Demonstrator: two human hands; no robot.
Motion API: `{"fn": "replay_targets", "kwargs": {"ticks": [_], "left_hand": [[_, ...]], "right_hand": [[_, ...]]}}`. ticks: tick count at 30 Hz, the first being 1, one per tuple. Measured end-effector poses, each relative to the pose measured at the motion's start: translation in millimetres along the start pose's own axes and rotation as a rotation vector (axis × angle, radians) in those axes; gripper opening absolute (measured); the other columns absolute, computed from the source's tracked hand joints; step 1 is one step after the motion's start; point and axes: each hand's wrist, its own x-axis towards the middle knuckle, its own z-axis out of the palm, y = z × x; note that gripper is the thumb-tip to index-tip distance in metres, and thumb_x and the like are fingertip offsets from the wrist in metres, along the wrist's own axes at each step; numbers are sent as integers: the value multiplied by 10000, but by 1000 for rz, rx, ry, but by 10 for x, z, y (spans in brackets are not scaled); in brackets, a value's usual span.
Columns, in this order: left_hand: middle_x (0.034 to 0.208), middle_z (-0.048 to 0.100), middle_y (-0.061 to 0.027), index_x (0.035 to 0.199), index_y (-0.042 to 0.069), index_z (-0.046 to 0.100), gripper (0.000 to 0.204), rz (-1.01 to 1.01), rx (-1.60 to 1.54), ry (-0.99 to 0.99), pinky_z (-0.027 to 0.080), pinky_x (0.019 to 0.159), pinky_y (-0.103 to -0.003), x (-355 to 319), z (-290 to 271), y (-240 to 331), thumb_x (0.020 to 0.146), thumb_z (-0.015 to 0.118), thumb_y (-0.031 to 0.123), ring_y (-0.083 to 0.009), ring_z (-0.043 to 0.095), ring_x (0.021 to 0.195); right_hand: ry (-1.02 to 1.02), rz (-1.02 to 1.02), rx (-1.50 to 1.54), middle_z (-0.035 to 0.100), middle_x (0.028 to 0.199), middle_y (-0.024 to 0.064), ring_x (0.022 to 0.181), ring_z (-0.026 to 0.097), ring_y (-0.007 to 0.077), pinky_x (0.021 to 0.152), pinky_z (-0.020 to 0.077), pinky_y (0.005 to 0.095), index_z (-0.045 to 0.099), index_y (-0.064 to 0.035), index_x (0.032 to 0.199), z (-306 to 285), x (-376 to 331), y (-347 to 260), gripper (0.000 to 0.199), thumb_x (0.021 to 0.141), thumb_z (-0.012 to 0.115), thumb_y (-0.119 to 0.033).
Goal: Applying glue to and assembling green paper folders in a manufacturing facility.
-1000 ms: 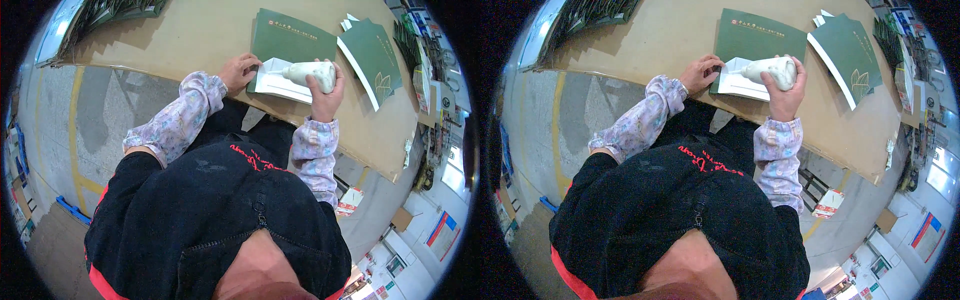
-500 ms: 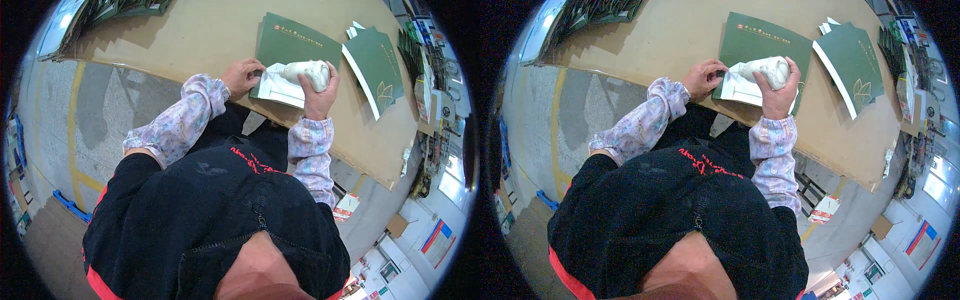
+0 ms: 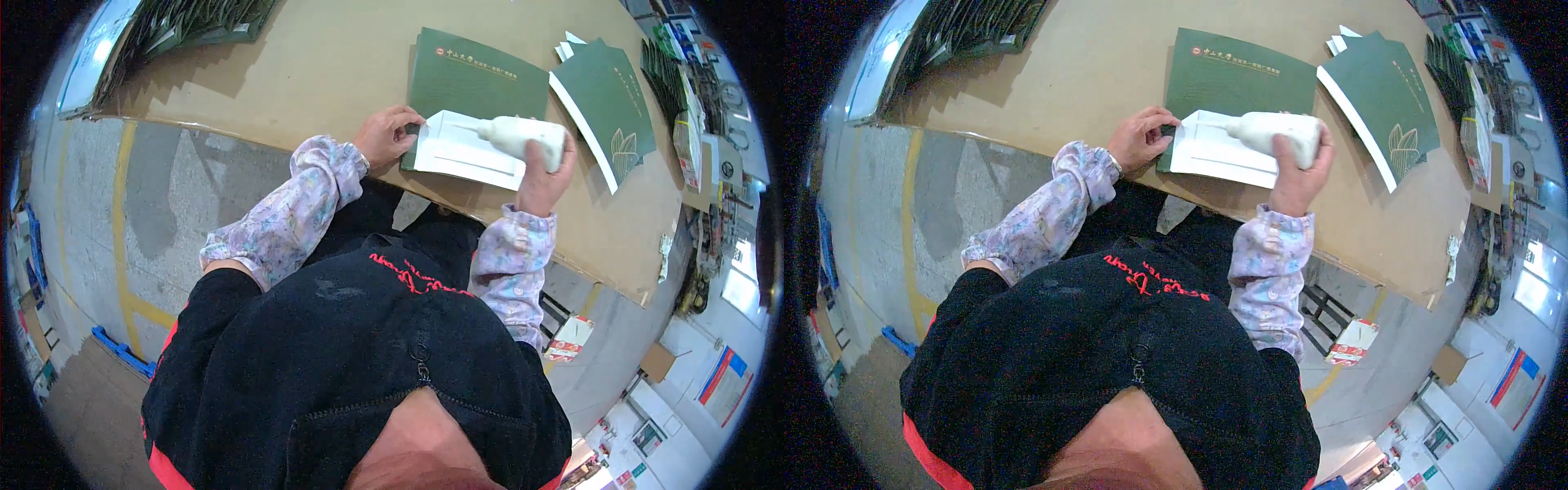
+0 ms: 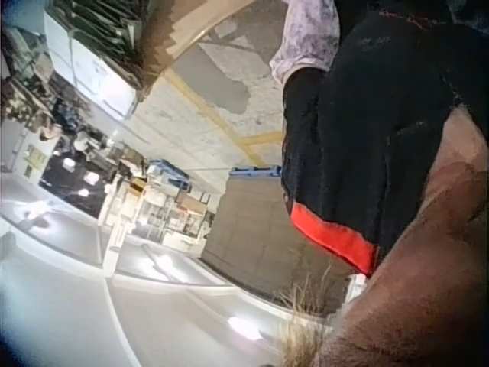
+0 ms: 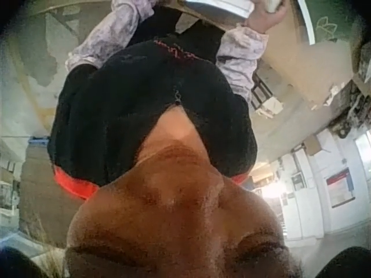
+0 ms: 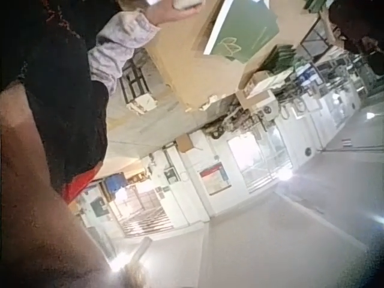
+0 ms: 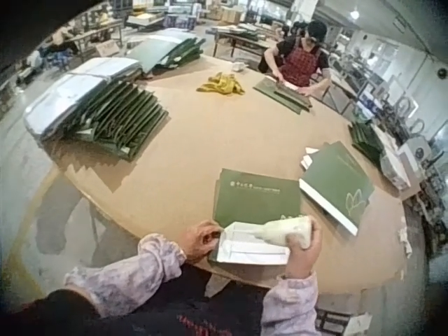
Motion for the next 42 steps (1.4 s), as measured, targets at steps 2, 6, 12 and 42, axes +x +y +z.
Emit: {"fn": "replay_targets", "kwargs": {"ticks": [2,6,12,42], "left_hand": [[1010,631,-45,1077,75,674,278,17,-4,-23,516,626,-258,15,23,-5,799,676,60,-120,588,664],[1023,631,-58,1074,67,666,286,31,15,-2,507,620,-263,-6,18,-17,788,673,57,-126,584,653],[1006,632,-70,1072,63,661,299,-28,25,1,498,608,-269,-19,-30,8,773,676,60,-133,582,640],[1031,602,-70,1081,60,652,316,-9,10,27,503,606,-252,-24,-11,-59,769,697,42,-114,575,675]], "right_hand": [[176,82,262,555,1199,131,1077,584,243,924,512,385,435,-5,1291,-232,26,-22,607,782,764,-36],[358,128,253,548,1216,113,1082,585,258,898,534,404,421,-30,1330,-702,31,-60,613,810,747,-49],[510,53,89,550,1206,106,1084,573,229,888,530,384,461,-28,1304,-1082,-64,18,619,784,791,-93],[661,145,319,551,1224,121,1108,569,247,937,495,361,484,-8,1269,-1242,-248,282,565,822,767,-206]]}}
